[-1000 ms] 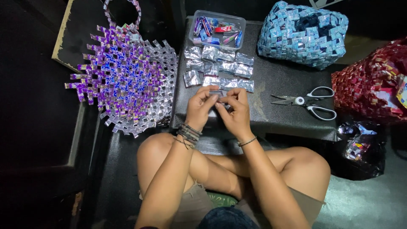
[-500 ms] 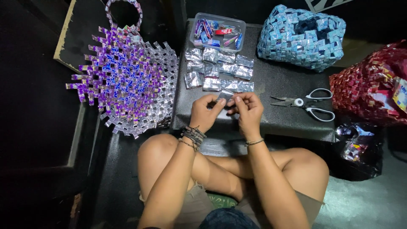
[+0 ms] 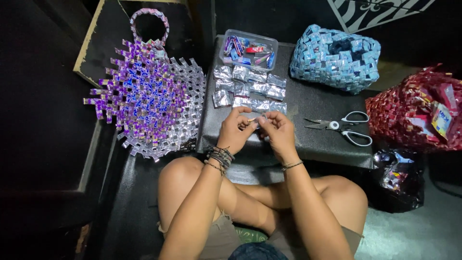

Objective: The person weaves together small rectangular plastic wrappers to form a handbag while sitting on the floor, handling the wrappers by hand and using shears to cut them.

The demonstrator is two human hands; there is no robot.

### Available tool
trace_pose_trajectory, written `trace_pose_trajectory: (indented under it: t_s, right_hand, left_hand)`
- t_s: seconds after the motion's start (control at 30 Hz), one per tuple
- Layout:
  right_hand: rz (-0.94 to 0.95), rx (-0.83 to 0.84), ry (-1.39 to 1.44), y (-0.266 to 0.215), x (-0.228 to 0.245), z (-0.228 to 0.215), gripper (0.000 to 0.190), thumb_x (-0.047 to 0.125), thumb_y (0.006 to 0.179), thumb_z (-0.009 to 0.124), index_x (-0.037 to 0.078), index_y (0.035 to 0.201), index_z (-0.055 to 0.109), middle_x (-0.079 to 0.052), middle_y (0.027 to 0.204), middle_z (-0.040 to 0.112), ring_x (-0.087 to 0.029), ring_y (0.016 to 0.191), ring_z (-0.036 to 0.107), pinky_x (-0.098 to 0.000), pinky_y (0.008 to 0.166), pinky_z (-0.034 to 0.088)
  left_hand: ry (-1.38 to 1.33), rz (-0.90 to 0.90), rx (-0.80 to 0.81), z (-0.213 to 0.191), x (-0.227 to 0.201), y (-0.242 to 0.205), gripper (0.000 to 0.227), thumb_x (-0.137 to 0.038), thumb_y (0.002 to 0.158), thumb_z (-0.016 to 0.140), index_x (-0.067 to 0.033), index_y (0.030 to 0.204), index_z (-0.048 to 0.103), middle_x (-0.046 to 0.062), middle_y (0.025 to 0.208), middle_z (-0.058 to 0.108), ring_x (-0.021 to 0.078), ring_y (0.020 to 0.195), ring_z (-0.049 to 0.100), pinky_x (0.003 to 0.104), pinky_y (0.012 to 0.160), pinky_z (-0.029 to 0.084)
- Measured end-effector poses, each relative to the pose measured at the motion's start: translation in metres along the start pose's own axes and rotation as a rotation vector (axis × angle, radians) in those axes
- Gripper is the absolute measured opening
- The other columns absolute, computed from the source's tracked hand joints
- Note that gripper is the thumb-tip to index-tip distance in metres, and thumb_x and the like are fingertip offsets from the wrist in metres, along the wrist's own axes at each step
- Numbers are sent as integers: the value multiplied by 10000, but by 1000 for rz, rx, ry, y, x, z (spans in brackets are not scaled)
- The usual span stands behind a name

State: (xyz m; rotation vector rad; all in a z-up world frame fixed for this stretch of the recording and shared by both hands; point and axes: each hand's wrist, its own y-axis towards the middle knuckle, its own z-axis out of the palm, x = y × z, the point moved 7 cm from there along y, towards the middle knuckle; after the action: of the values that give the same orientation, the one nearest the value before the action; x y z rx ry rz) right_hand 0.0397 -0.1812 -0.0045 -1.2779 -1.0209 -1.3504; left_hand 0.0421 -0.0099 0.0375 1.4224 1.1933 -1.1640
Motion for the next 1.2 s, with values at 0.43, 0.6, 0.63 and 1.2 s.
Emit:
trace_pose_trajectory:
  t_s: [0.43, 0.6, 0.63, 1.2]
  right_hand:
    - [-100, -399, -115, 49, 22, -95, 83, 21, 872, 674, 55, 931, 627, -86, 683, 595, -147, 464, 608, -230, 405, 475]
    - [53, -492, -173, 108, -2, -127, 132, 52, 843, 712, 46, 967, 666, -126, 813, 678, -183, 578, 705, -260, 394, 584]
    - [52, -488, -170, 111, 1, -123, 132, 52, 843, 712, 46, 967, 666, -126, 813, 678, -183, 578, 705, -260, 394, 584]
    - [-458, -83, -1457, 72, 54, -50, 296, 245, 975, 619, 129, 1207, 762, -120, 1123, 597, -363, 1059, 567, -455, 805, 488]
  left_hand:
    - [-386, -69, -53, 0, 49, 13, 226, -10, 974, 577, -4, 1199, 588, 132, 884, 750, 148, 832, 709, 276, 806, 593]
    - [-401, -36, -58, 0, 49, 13, 181, -37, 993, 588, -9, 1164, 635, 151, 901, 753, 137, 815, 709, 276, 806, 590]
    - [-398, -34, -62, -1, 48, 13, 181, -37, 993, 588, -9, 1164, 635, 151, 901, 753, 137, 815, 709, 276, 806, 590]
    - [-427, -12, -59, 1, 44, 13, 157, -50, 993, 621, -10, 1139, 661, 155, 892, 752, 133, 811, 706, 287, 814, 583]
